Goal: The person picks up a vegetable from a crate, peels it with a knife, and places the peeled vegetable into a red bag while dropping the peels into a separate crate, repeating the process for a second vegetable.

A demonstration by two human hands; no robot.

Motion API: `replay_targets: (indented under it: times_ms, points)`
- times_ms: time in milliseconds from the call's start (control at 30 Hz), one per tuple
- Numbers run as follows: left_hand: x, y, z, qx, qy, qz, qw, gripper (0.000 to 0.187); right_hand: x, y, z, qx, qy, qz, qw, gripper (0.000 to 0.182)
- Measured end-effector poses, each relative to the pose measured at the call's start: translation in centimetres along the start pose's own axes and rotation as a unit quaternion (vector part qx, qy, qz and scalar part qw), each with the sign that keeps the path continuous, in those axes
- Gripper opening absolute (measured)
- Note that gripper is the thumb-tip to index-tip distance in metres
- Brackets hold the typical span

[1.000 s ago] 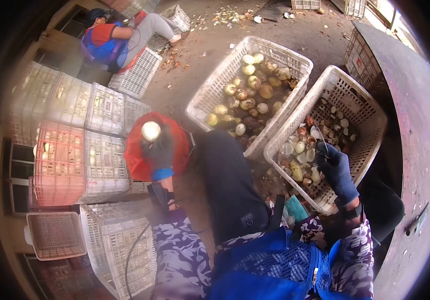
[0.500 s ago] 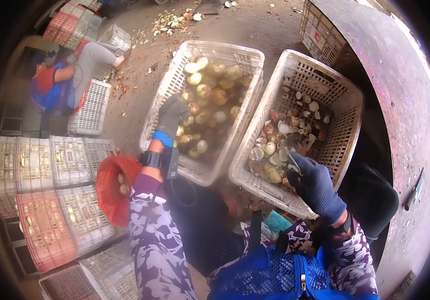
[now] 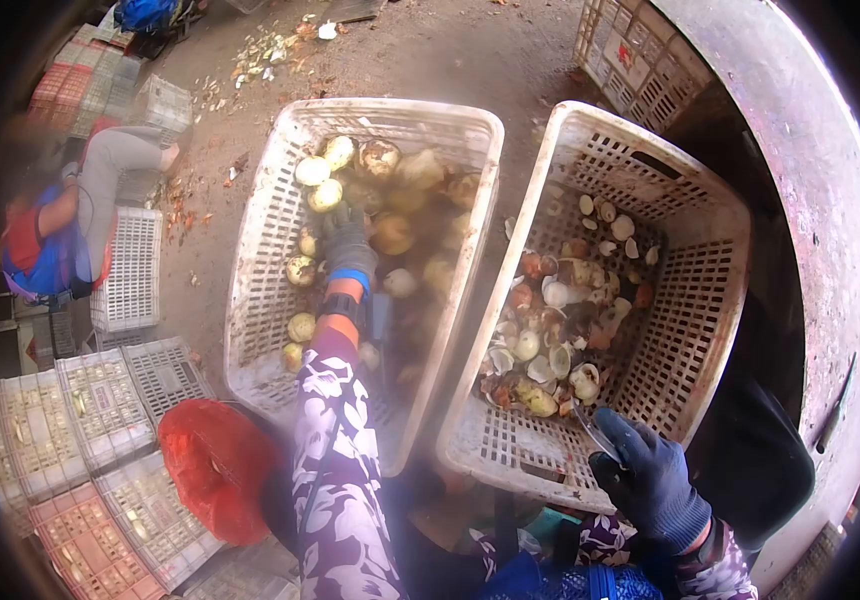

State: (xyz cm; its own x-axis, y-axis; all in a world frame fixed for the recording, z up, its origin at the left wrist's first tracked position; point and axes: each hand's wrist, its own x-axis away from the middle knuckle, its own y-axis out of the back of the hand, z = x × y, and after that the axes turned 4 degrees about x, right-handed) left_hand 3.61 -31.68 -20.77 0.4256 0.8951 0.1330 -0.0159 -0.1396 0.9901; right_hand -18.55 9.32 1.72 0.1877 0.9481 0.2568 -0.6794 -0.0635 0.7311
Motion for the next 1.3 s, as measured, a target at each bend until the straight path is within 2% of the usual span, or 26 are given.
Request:
replay_targets:
  times_ms: [33, 167, 200, 333, 367, 400, 433, 467, 567, 600, 633, 700, 733, 767, 833, 867, 900, 933, 967, 1067, 1167, 1200, 1300]
  points:
    - [-0.5, 0.2, -0.3, -0.013, 0.013, 0.030, 0.999, 0.064, -0.2, -0.1, -0.2, 0.004, -0.004, 0.005, 1.000, 0.054]
    - [-0.7, -0.3, 0.8, 0.030, -0.019, -0.022, 0.999, 0.055, -0.6, 0.3, -0.3, 0.019, -0.001, 0.023, 1.000, 0.056]
    - [-0.8, -0.1, 1.0, 0.013, -0.038, -0.045, 0.998, 0.057, -0.6, 0.3, -0.3, 0.017, 0.004, 0.016, 1.000, 0.056]
    - [0.8, 1.1, 1.2, 0.186, -0.027, -0.097, 0.977, 0.075, 0.4, 0.9, 0.2, -0.006, 0.026, -0.009, 1.000, 0.056]
    - [1.5, 1.6, 1.1, 0.343, -0.001, -0.059, 0.938, 0.074, 0.7, 1.1, 0.3, -0.013, 0.031, -0.019, 0.999, 0.056]
    - [2.6, 2.5, 0.6, 0.490, 0.023, -0.015, 0.871, 0.074, 0.9, 1.0, 0.1, -0.019, 0.048, -0.048, 0.998, 0.054]
    - [3.9, 3.5, 0.0, 0.622, 0.047, 0.031, 0.781, 0.073, 1.2, 0.8, 0.1, -0.044, 0.047, -0.059, 0.996, 0.053]
    - [5.5, 5.8, -1.4, 0.580, -0.026, 0.037, 0.813, 0.063, 1.4, 0.8, 0.1, -0.068, 0.047, -0.072, 0.994, 0.052]
    - [11.5, 14.1, -6.9, 0.618, -0.021, 0.164, 0.769, 0.066, 1.8, 1.5, 1.0, -0.141, 0.010, -0.085, 0.986, 0.047]
    - [12.8, 14.6, -7.9, 0.632, -0.062, 0.169, 0.754, 0.066, 1.8, 1.6, 1.0, -0.168, 0.015, -0.097, 0.981, 0.047]
    - [14.8, 16.2, -9.5, 0.606, -0.087, 0.182, 0.770, 0.064, 1.9, 1.5, 0.9, -0.194, 0.019, -0.109, 0.975, 0.048]
    - [18.4, 18.2, -12.3, 0.619, -0.109, 0.213, 0.748, 0.062, 1.7, 0.4, 0.8, -0.270, 0.019, -0.152, 0.951, 0.050]
    - [20.4, 20.5, -14.2, 0.634, -0.093, 0.257, 0.724, 0.062, 1.7, 0.6, 1.1, -0.272, 0.014, -0.136, 0.953, 0.050]
    - [21.8, 20.9, -15.3, 0.629, -0.076, 0.273, 0.724, 0.062, 1.7, 0.9, 1.3, -0.274, 0.007, -0.118, 0.954, 0.050]
    - [24.4, 21.3, -17.2, 0.546, -0.146, 0.230, 0.792, 0.064, 2.2, 1.3, 1.5, -0.246, 0.027, -0.109, 0.963, 0.053]
    - [25.5, 20.8, -17.7, 0.547, -0.150, 0.228, 0.791, 0.065, 2.4, 1.3, 1.5, -0.217, 0.052, -0.118, 0.968, 0.057]
    - [26.3, 20.2, -18.2, 0.487, -0.177, 0.181, 0.836, 0.071, 2.5, 1.1, 1.6, -0.189, 0.077, -0.125, 0.971, 0.062]
    - [26.9, 20.1, -18.8, 0.433, -0.216, 0.146, 0.862, 0.075, 2.3, 0.9, 1.9, -0.157, 0.126, -0.189, 0.961, 0.056]
    - [27.2, 20.2, -19.4, 0.377, -0.256, 0.108, 0.884, 0.079, 2.4, 1.1, 1.9, -0.176, 0.120, -0.167, 0.963, 0.045]
    - [29.4, 23.7, -21.9, 0.339, -0.182, 0.169, 0.907, 0.093, 2.6, 2.0, 1.5, -0.258, 0.097, -0.104, 0.956, 0.017]
    - [30.0, 23.1, -21.5, 0.336, -0.196, 0.138, 0.911, 0.095, 1.9, 0.4, 0.3, -0.336, 0.110, -0.160, 0.922, 0.017]
    - [30.0, 22.4, -21.4, 0.363, -0.192, 0.132, 0.902, 0.097, 1.8, -0.2, -0.1, -0.380, 0.081, -0.157, 0.908, 0.017]
    - [29.7, 21.5, -20.9, 0.375, -0.255, 0.028, 0.891, 0.086, 1.8, 0.9, 0.5, -0.528, -0.009, -0.128, 0.839, 0.017]
